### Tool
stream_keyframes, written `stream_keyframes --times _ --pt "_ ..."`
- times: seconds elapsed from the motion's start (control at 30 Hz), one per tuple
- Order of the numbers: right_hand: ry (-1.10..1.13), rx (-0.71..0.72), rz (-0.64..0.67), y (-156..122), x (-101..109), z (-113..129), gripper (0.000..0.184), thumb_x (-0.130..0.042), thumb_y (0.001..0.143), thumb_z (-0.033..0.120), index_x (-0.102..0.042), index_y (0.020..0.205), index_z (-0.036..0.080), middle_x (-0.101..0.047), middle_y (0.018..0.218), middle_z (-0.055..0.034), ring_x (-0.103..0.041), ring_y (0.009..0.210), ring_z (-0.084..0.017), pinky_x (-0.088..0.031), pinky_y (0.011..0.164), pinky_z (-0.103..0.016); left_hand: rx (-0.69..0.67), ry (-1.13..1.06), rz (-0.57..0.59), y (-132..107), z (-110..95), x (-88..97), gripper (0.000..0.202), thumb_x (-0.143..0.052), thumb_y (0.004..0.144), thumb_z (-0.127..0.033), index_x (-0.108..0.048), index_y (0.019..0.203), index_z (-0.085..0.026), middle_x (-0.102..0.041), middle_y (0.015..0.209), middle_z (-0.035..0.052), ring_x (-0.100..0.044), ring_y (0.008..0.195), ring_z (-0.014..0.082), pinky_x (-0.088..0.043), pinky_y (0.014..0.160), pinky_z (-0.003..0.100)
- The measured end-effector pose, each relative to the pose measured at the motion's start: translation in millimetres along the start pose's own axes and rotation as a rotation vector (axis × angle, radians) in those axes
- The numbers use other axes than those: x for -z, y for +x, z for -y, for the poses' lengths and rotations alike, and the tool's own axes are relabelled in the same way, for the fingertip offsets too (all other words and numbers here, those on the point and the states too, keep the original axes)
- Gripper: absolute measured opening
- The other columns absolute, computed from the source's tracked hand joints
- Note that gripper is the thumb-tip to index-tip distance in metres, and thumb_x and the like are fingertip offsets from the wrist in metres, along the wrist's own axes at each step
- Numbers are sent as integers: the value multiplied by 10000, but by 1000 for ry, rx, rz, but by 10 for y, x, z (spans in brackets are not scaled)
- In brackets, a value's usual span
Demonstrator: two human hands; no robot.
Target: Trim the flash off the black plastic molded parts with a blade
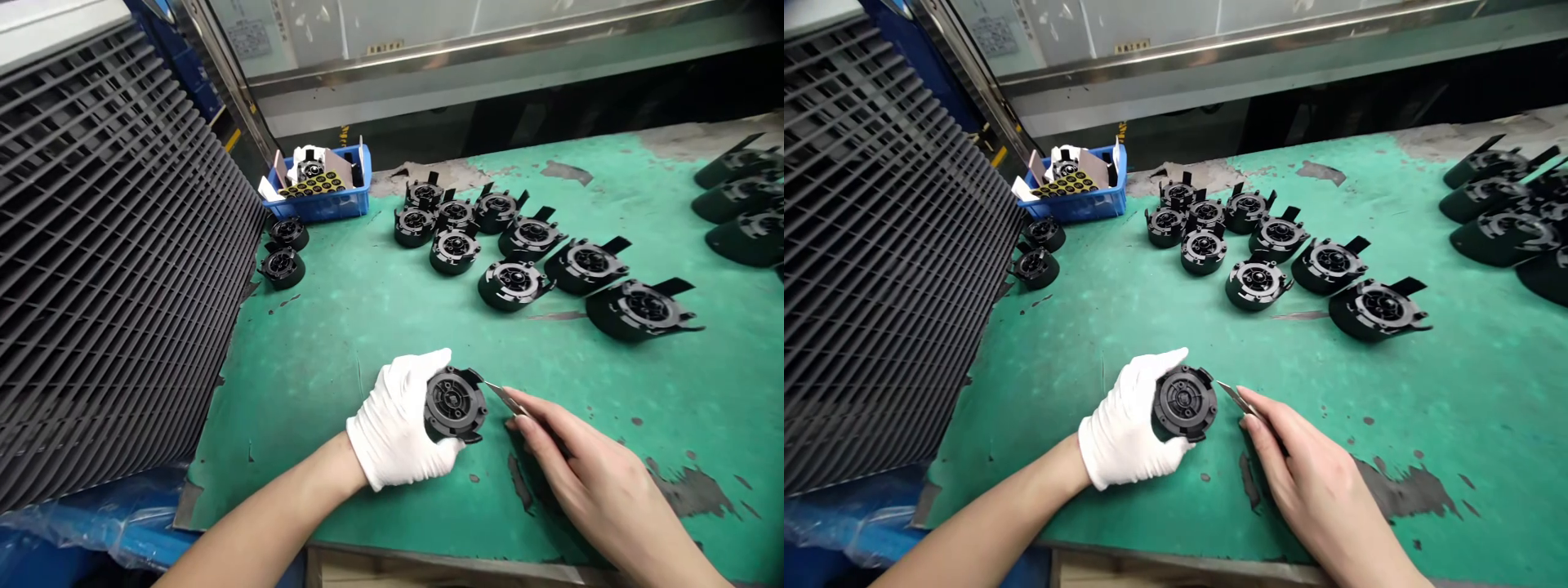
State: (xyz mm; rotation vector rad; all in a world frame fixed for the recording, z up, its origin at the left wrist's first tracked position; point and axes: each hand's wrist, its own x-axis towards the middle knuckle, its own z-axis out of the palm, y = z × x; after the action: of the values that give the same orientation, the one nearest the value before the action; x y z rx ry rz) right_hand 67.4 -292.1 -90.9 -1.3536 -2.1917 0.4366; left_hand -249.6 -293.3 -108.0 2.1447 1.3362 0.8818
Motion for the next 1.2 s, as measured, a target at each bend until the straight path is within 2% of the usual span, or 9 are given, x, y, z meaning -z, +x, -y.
stream_keyframes --times 0.23,0.37,0.47,0.6,0.7,0.8,0.93,1.07,1.2 --pt "7 35 -41 -159 40 48 400 -609 1334 509 -744 1673 346 -980 1352 -69 -983 984 -318 -822 953 -423 -180 6 233 317 82 491 782 -1024 1007 -296 -751 1739 -268 -835 1743 215 -814 1665 450 -717 1394 630" --pt "40 -5 -73 -350 23 4 439 -597 1322 530 -758 1699 372 -980 1357 -49 -978 945 -337 -833 887 -455 -81 231 199 277 52 514 684 -1195 944 -628 -903 1433 -250 -959 1278 128 -967 1194 358 -813 1080 469" --pt "60 -48 -58 -437 59 -87 470 -658 1283 528 -774 1723 409 -984 1335 -30 -955 854 -347 -834 814 -477 -37 297 70 18 -204 421 479 -1098 1059 -651 -906 1143 -220 -938 977 54 -947 908 267 -781 920 359" --pt "41 -119 -65 -475 153 -118 470 -672 1276 503 -812 1709 388 -983 1326 -59 -934 817 -332 -821 824 -467 49 55 82 -215 -561 546 515 -994 1181 -621 -848 1495 -241 -874 806 -72 -817 634 141 -716 752 249" --pt "41 -94 -81 -485 186 -10 409 -642 1295 492 -815 1645 370 -979 1275 -45 -925 817 -301 -795 812 -423 -154 160 27 1 -516 786 625 -1067 1115 -603 -829 1594 -279 -953 1083 42 -944 971 240 -783 1005 378" --pt "121 -44 -36 -493 150 152 279 -633 1309 441 -791 1516 339 -960 1170 -19 -933 854 -265 -746 759 -343 -307 243 283 398 -313 868 1015 -1211 882 -690 -794 1726 -312 -811 1776 240 -779 1683 538 -664 1409 728" --pt "212 47 -4 -509 21 297 192 -612 1311 332 -758 1432 299 -940 1063 11 -906 769 -217 -688 672 -302 -223 242 557 587 -272 738 853 -1088 961 -323 -722 1731 -300 -858 1681 184 -882 1504 446 -738 1324 638" --pt "118 179 -3 -592 -145 342 612 -537 1167 60 -701 1731 233 -978 1301 -57 -970 986 -250 -745 777 -323 -170 337 419 301 -442 650 839 -1110 920 -426 -645 1595 -245 -867 1392 178 -903 1220 447 -815 1063 634" --pt "53 235 34 -689 -257 434 917 -529 939 -64 -654 1810 194 -969 1339 -88 -965 1056 -245 -752 825 -302 -176 322 308 84 -478 633 910 -1059 939 -383 -522 1661 -242 -801 1416 185 -875 1271 424 -808 1082 603"
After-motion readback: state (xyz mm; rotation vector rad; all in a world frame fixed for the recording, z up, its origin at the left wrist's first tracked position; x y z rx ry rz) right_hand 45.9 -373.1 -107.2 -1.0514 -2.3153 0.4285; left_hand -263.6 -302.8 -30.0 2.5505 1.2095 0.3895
